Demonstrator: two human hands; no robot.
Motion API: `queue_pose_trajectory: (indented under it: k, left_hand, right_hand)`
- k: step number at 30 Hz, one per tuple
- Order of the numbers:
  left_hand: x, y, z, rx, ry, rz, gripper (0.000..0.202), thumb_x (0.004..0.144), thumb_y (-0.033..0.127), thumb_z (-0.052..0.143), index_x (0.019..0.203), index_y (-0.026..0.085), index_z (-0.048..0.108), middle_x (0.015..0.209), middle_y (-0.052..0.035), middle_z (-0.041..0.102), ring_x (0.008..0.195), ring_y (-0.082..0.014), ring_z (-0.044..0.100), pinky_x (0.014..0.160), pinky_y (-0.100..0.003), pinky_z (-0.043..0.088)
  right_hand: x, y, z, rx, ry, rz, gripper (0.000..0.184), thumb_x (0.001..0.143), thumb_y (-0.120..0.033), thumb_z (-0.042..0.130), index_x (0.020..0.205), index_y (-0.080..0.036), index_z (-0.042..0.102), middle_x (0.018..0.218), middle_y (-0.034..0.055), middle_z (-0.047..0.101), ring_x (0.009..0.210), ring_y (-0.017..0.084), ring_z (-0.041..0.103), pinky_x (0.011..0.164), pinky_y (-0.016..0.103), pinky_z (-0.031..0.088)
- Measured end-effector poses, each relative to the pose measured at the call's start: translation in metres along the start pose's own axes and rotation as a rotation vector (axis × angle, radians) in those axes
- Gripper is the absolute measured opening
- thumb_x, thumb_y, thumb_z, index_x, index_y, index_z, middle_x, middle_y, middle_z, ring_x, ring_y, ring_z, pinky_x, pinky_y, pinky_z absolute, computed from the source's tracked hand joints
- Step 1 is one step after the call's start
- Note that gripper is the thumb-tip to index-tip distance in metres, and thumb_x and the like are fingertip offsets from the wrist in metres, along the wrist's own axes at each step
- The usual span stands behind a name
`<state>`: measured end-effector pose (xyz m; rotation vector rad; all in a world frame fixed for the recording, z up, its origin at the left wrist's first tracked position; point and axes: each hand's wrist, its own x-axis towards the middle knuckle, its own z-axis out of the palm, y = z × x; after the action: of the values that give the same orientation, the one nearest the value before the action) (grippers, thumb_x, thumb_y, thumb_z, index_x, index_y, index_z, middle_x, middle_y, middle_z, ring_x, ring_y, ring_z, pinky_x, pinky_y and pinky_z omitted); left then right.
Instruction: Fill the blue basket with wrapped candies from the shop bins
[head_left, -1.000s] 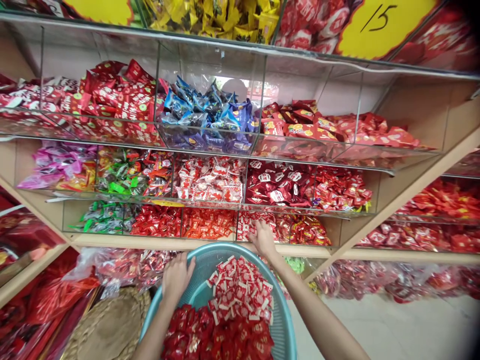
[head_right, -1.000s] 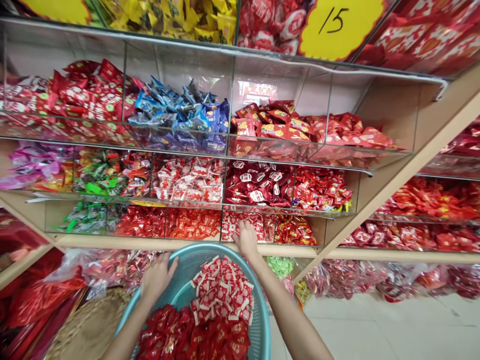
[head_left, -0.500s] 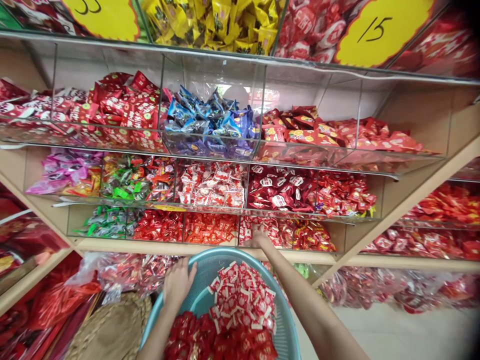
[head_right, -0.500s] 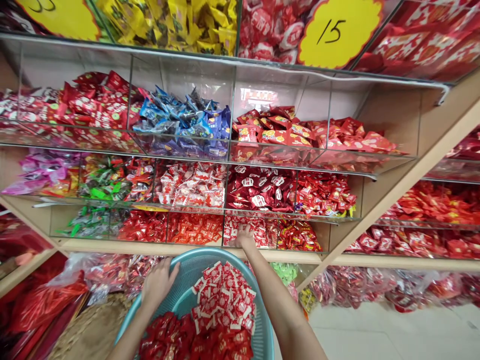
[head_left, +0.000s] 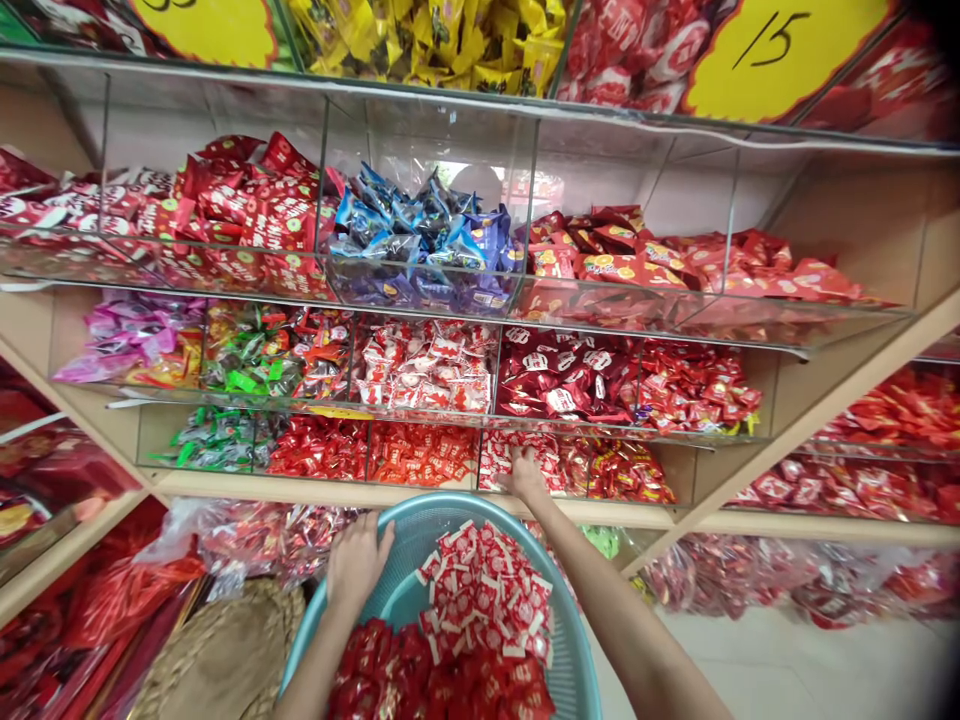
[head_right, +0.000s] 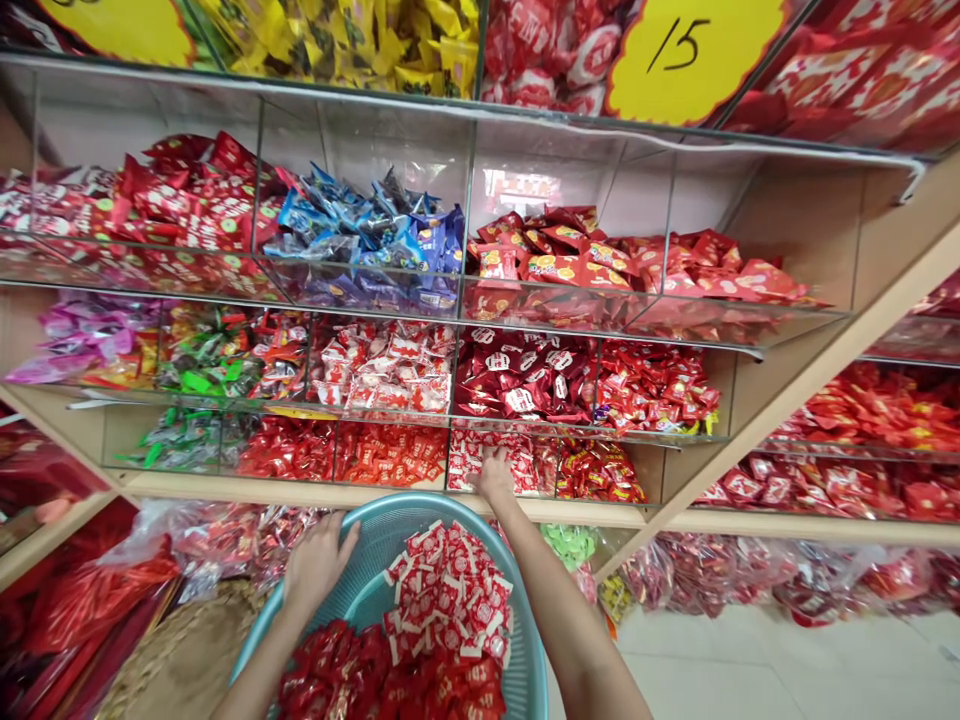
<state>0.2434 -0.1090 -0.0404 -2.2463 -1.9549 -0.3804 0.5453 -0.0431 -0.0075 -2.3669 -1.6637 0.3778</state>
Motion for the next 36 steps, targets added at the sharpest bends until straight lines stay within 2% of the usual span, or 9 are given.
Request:
queue_pose_trajectory:
  k: [7,12,16,20,24,27,32,36]
  left_hand:
    - [0.000,0.000,-0.002,-0.002,-0.004,-0.002,0.047,0.089,0.042,0.024,0.106,0.013,0.056,0.097,-0.0110,0.066,0.086,-0.0218,0.061,0.076,-0.033,0.041]
    - [0.000,0.001,-0.004,-0.003,-0.017,-0.011,0.047,0.089,0.042,0.023,0.106,0.013,0.056,0.098,-0.0115,0.065,0.087,-0.0217,0.061,0.077,-0.032,0.041]
    - [0.000,0.000,-0.003,-0.024,-0.018,-0.015,0.046,0.089,0.041,0.023,0.106,0.013,0.056,0.098,-0.0108,0.065,0.088,-0.0209,0.060,0.078,-0.031,0.041]
    - [0.000,0.000,-0.002,-0.040,-0.011,-0.012,0.046,0.088,0.042,0.025,0.106,0.014,0.056,0.098,-0.0105,0.066,0.088,-0.0207,0.061,0.080,-0.031,0.041]
    - [-0.001,0.000,-0.003,-0.059,-0.014,-0.023,0.046,0.088,0.042,0.025,0.105,0.014,0.057,0.098,-0.0105,0.065,0.087,-0.0206,0.060,0.079,-0.032,0.041]
    - [-0.001,0.000,-0.003,-0.065,-0.023,-0.025,0.046,0.089,0.042,0.024,0.107,0.014,0.056,0.099,-0.0108,0.065,0.089,-0.0206,0.060,0.079,-0.032,0.041]
    - [0.000,0.000,-0.003,-0.051,-0.034,-0.022,0.046,0.089,0.042,0.023,0.105,0.014,0.056,0.097,-0.0107,0.065,0.087,-0.0201,0.060,0.079,-0.031,0.041]
    - [0.000,0.000,-0.002,-0.043,-0.021,-0.011,0.046,0.089,0.042,0.023,0.105,0.015,0.056,0.095,-0.0106,0.065,0.086,-0.0208,0.061,0.077,-0.032,0.042]
  right_hand:
    - [0.001,0.003,0.004,0.054,-0.006,0.001,0.051,0.075,-0.032,0.057,0.121,-0.019,0.040,0.125,0.0178,0.037,0.094,0.024,0.059,0.072,0.033,0.044]
    - [0.006,0.006,0.010,0.136,0.001,0.017,0.058,0.066,-0.029,0.064,0.119,-0.018,0.043,0.127,0.0185,0.036,0.091,0.025,0.060,0.069,0.033,0.045]
    - [0.007,0.012,0.014,0.266,0.054,0.005,0.051,0.067,-0.025,0.061,0.116,-0.018,0.048,0.125,0.0170,0.039,0.085,0.022,0.061,0.070,0.031,0.045]
    - [0.006,0.021,0.015,0.453,0.164,-0.030,0.049,0.068,-0.026,0.057,0.116,-0.018,0.049,0.121,0.0148,0.045,0.096,0.024,0.057,0.079,0.032,0.044]
    - [0.009,0.027,0.014,0.682,0.295,-0.026,0.058,0.065,-0.032,0.057,0.120,-0.015,0.045,0.117,0.0145,0.050,0.107,0.027,0.049,0.090,0.036,0.040]
    - [0.013,0.031,0.014,0.882,0.379,-0.005,0.065,0.064,-0.034,0.056,0.124,-0.015,0.039,0.116,0.0119,0.053,0.109,0.024,0.049,0.092,0.035,0.040]
    - [0.017,0.036,0.013,1.208,0.416,0.131,0.066,0.065,-0.036,0.054,0.125,-0.020,0.031,0.110,0.0075,0.056,0.094,0.017,0.057,0.078,0.030,0.049]
    - [0.014,0.039,0.008,1.420,0.357,0.241,0.054,0.063,-0.036,0.056,0.112,-0.025,0.036,0.099,0.0012,0.057,0.077,0.013,0.059,0.063,0.025,0.052]
